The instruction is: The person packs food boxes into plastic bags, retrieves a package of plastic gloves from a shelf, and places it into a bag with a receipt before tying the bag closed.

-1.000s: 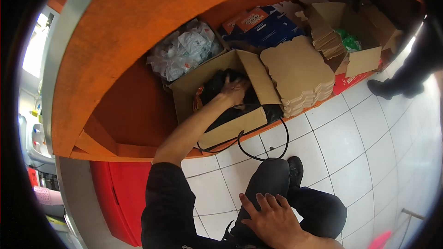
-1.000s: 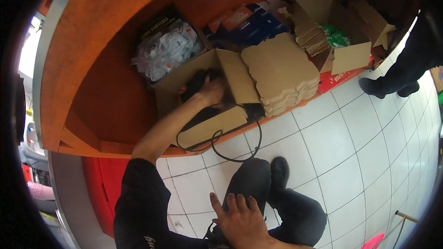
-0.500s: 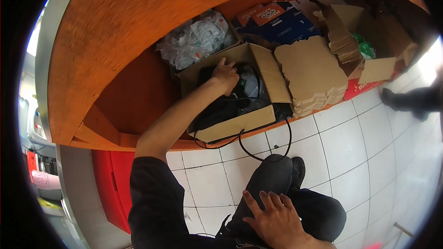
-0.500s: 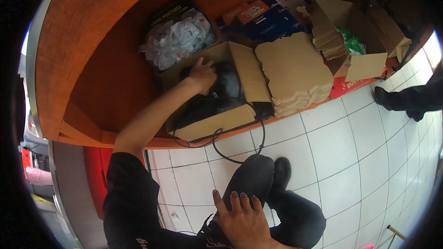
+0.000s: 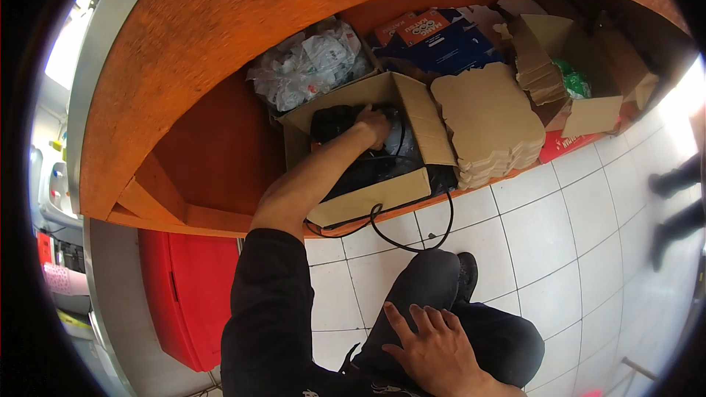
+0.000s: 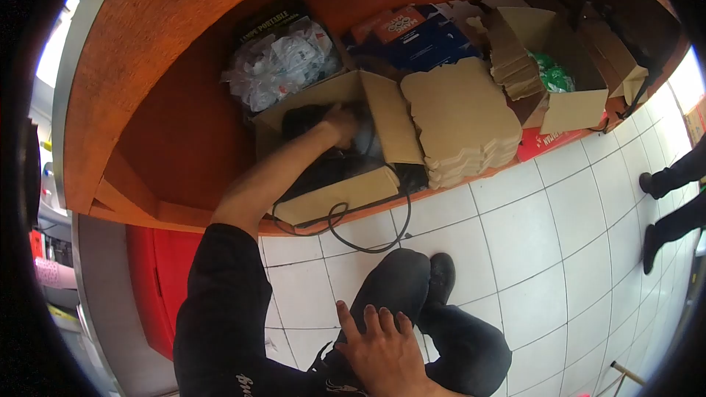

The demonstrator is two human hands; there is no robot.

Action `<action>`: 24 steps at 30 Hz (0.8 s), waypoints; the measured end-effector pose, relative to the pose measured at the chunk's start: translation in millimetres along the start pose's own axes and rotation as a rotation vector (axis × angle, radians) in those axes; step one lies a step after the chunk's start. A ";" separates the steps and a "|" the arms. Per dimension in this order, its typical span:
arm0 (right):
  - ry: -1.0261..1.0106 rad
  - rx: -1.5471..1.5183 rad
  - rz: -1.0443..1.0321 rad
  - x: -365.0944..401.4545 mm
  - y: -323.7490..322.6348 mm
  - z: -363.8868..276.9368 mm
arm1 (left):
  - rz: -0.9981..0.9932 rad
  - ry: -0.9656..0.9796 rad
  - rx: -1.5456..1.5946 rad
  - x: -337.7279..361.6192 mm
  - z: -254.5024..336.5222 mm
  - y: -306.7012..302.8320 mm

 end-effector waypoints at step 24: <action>-0.100 0.093 0.004 1.3 3.5 -1.2 | -0.006 -0.183 0.476 2.9 -47.9 19.6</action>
Point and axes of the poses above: each hand's wrist, its own x-axis away from the middle knuckle, its own y-axis out of the palm, z = x × y, the point moved 9 cm from there along -x, towards the middle knuckle, and after that the axes turned 4 degrees about z, right-handed, at the moved point
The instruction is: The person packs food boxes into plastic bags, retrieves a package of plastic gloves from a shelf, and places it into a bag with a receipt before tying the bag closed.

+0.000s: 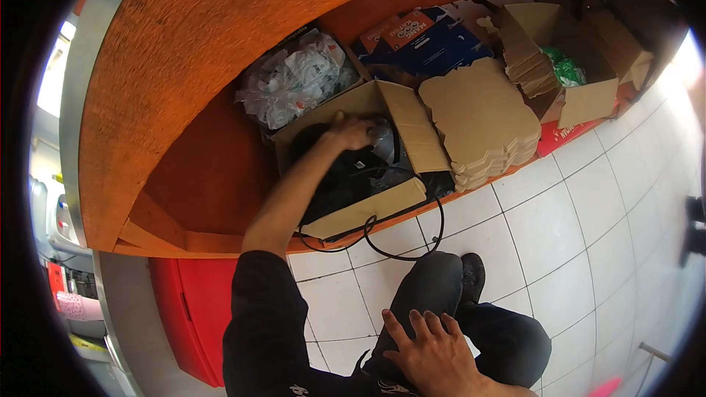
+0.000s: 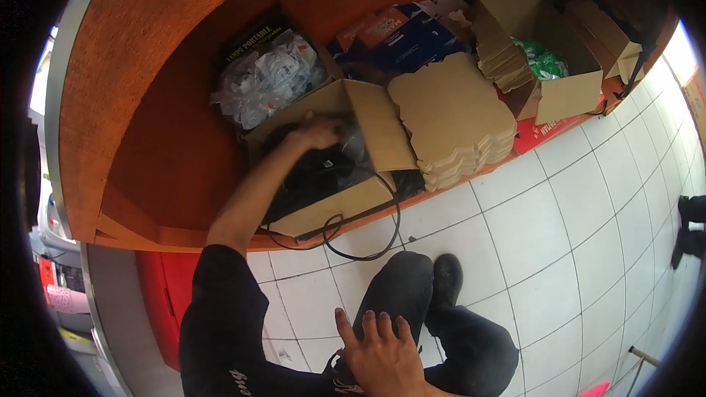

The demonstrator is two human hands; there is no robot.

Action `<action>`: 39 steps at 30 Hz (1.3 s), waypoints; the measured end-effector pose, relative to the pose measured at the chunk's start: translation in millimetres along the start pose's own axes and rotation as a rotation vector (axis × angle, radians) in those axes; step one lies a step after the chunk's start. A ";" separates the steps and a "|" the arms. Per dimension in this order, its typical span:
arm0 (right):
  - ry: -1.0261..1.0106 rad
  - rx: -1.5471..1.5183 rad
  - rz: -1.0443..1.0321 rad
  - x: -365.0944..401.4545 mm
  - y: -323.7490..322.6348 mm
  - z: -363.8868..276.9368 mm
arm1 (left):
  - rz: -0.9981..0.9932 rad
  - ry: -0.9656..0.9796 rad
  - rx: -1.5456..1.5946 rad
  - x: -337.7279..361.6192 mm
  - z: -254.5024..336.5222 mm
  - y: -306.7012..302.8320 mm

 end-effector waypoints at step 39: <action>0.064 -0.121 -0.263 -9.8 15.7 13.0 | 0.797 -0.769 0.180 129.4 -229.9 -108.6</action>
Point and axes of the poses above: each hand's wrist, its own x-axis away from the middle knuckle, its own y-axis out of the palm, z = x × y, the point moved 9 cm from there along -x, towards the middle knuckle, and after that the axes turned 4 degrees about z, right-handed, at the moved point
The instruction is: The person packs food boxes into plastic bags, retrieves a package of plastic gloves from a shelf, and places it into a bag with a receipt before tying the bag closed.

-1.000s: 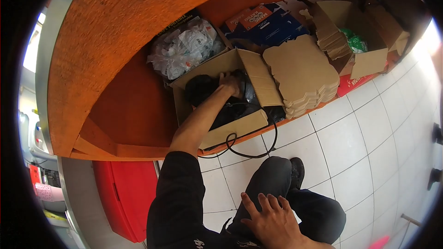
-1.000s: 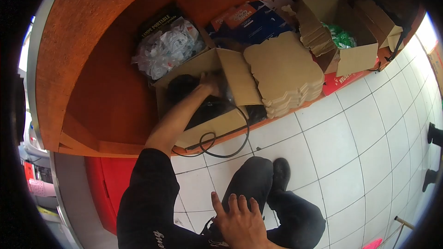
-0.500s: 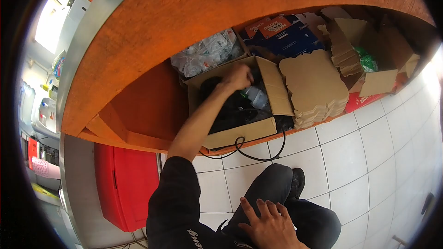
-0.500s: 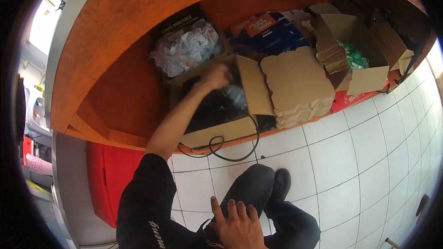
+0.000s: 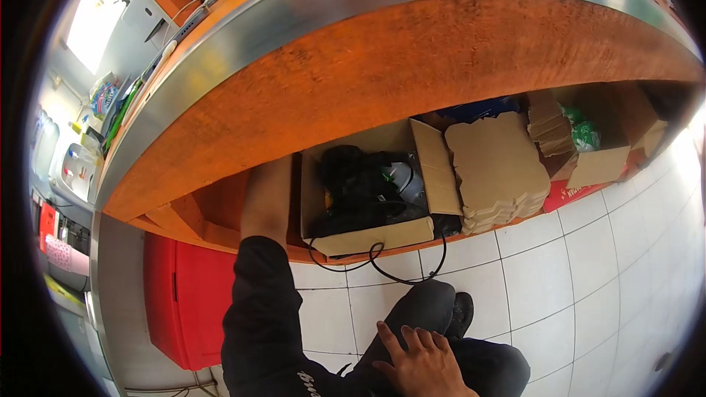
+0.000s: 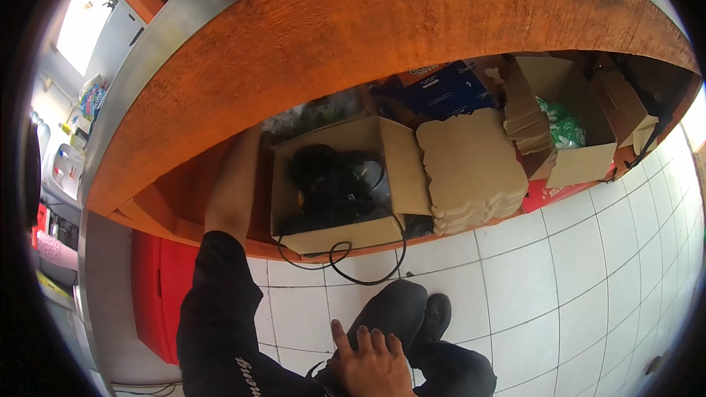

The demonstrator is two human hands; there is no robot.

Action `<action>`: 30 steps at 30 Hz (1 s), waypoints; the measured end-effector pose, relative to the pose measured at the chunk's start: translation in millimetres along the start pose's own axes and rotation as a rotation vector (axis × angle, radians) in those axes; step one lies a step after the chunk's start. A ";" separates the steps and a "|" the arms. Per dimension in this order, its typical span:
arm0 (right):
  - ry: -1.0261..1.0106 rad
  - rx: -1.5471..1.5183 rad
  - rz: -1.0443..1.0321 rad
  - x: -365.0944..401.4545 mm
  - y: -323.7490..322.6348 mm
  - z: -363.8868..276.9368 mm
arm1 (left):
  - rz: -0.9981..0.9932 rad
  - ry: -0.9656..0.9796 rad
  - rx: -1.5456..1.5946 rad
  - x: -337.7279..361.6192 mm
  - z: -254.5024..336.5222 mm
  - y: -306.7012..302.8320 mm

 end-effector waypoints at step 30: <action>-0.028 -0.120 0.183 3.5 -12.5 -13.8 | -0.026 0.809 -0.984 -18.8 166.7 79.8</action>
Point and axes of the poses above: each hand's wrist, its own x-axis away from the middle knuckle, its own y-axis out of the palm, z = x × y, the point moved 9 cm from there along -x, towards the middle knuckle, and after that the axes turned 4 degrees about z, right-handed, at the moved point
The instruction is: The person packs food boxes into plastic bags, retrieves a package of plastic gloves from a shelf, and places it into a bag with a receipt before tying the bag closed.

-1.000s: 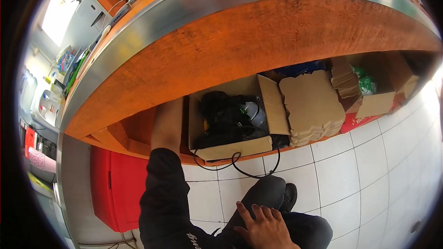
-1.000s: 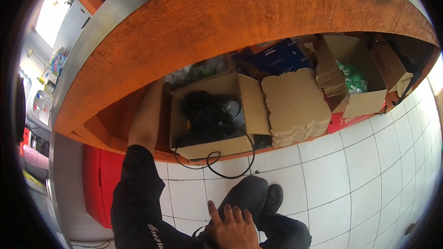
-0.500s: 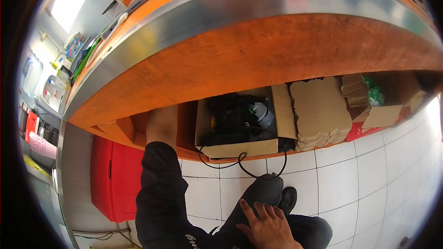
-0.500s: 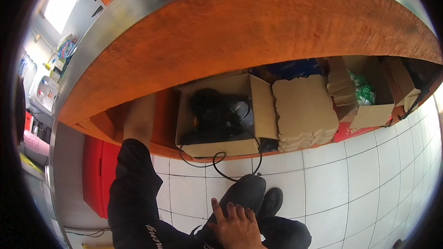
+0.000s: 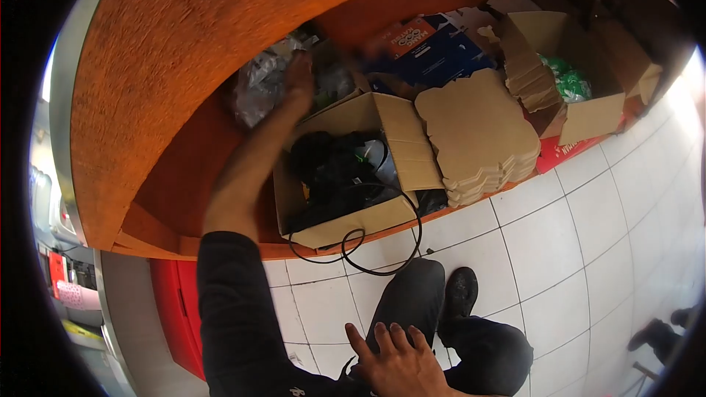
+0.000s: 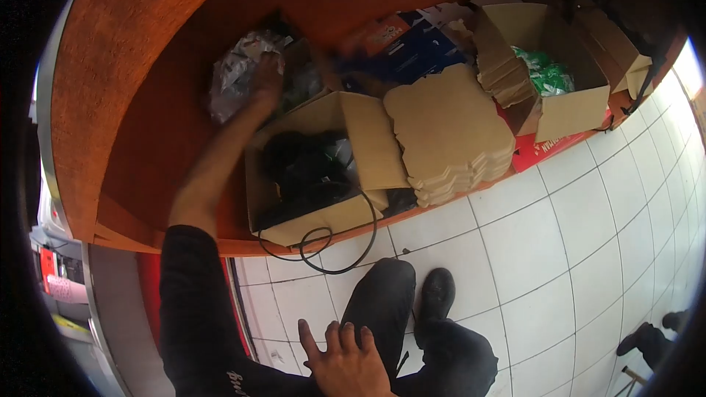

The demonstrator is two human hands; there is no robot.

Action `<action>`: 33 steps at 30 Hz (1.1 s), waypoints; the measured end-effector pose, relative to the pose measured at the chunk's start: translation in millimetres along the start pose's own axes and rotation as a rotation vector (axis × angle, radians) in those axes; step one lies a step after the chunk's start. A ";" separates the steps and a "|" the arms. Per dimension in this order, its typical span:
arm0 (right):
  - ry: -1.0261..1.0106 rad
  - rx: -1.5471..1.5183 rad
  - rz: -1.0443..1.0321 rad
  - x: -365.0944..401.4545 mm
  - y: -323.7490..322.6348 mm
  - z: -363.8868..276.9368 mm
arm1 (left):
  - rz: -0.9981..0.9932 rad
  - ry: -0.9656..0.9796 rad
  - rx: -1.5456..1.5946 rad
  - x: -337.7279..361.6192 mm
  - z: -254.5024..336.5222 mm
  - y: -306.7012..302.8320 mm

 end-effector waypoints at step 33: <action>0.570 0.580 0.427 -231.4 -343.8 442.3 | 0.269 -0.189 1.323 -71.5 107.0 142.2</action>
Point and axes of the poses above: each hand's wrist, its own x-axis away from the middle knuckle, its own y-axis out of the palm, z = x × y, the point moved 9 cm from there along -x, towards the middle knuckle, and after that the axes turned 4 degrees about z, right-handed, at the moved point
